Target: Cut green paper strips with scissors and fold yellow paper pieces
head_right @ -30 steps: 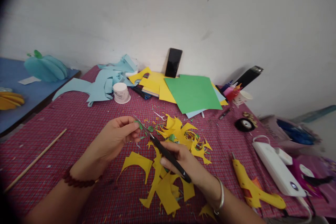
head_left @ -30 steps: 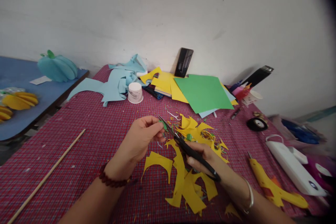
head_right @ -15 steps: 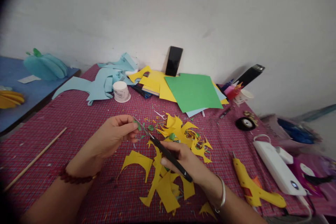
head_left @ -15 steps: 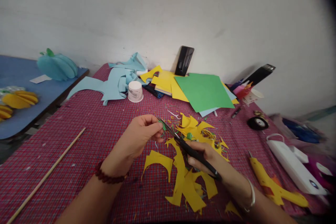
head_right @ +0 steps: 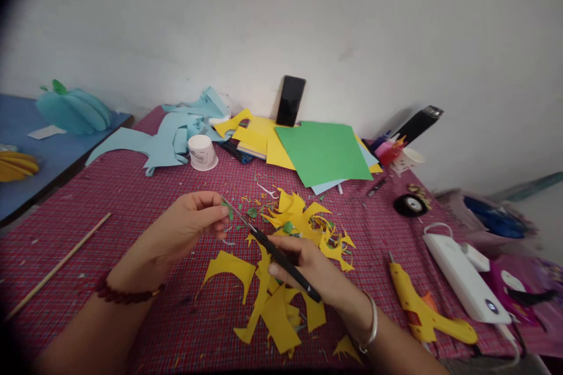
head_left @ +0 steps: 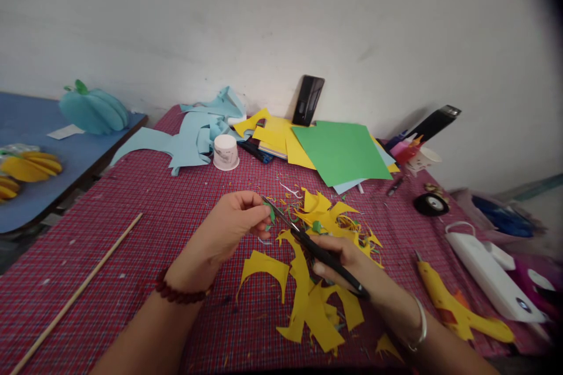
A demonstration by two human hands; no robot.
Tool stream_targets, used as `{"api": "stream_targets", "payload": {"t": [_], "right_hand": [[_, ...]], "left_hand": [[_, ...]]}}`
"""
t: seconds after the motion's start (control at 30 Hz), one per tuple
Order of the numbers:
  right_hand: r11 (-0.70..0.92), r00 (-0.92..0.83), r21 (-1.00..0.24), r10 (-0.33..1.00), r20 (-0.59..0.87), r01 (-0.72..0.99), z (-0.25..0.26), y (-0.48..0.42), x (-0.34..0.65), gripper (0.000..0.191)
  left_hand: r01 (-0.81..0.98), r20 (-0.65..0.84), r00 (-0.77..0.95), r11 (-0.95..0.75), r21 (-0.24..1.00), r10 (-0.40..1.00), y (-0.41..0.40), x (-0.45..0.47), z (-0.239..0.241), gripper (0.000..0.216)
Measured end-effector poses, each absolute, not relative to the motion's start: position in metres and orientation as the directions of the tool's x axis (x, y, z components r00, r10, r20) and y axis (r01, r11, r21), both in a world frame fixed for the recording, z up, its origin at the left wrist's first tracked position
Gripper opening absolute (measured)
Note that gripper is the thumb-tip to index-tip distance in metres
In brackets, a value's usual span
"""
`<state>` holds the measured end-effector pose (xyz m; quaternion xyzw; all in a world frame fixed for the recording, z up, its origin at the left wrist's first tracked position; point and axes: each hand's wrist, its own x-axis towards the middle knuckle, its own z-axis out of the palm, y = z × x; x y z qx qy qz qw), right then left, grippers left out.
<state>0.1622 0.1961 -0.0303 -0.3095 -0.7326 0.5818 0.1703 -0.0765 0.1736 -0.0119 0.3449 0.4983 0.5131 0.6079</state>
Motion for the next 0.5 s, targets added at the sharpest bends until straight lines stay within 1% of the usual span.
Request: {"api": "stream_targets", "payload": {"t": [0.17,0.27,0.37,0.43,0.47,0.5], "right_hand": [[0.107,-0.744,-0.968,0.661,-0.100,0.225,-0.028,0.197,0.165,0.041],[0.113,-0.681,-0.971,0.729,-0.065,0.213,-0.016,0.199,0.172,0.050],[0.184,-0.614,-0.955,0.790,0.002,0.234,0.001,0.210,0.181,0.059],[0.270,-0.580,-0.907,0.814,0.036,0.323,0.009,0.229,0.185,0.062],[0.322,-0.559,-0.856,0.828,0.048,0.404,0.010,0.242,0.186,0.062],[0.376,-0.526,-0.776,0.848,0.068,0.507,0.010,0.256,0.186,0.062]], "left_hand": [[-0.297,-0.217,0.033,0.217,0.930,0.976,0.173,-0.080,-0.010,0.015],[-0.345,-0.206,0.047,0.209,0.915,0.977,0.174,-0.083,-0.008,0.014],[-0.393,-0.204,0.031,0.199,0.898,0.979,0.174,-0.086,-0.009,0.015],[-0.382,-0.184,0.007,0.173,0.908,0.983,0.173,-0.088,-0.010,0.015],[-0.365,-0.169,-0.009,0.154,0.918,0.986,0.173,-0.088,-0.010,0.015],[-0.344,-0.152,-0.025,0.135,0.929,0.988,0.172,-0.087,-0.010,0.015]]}}
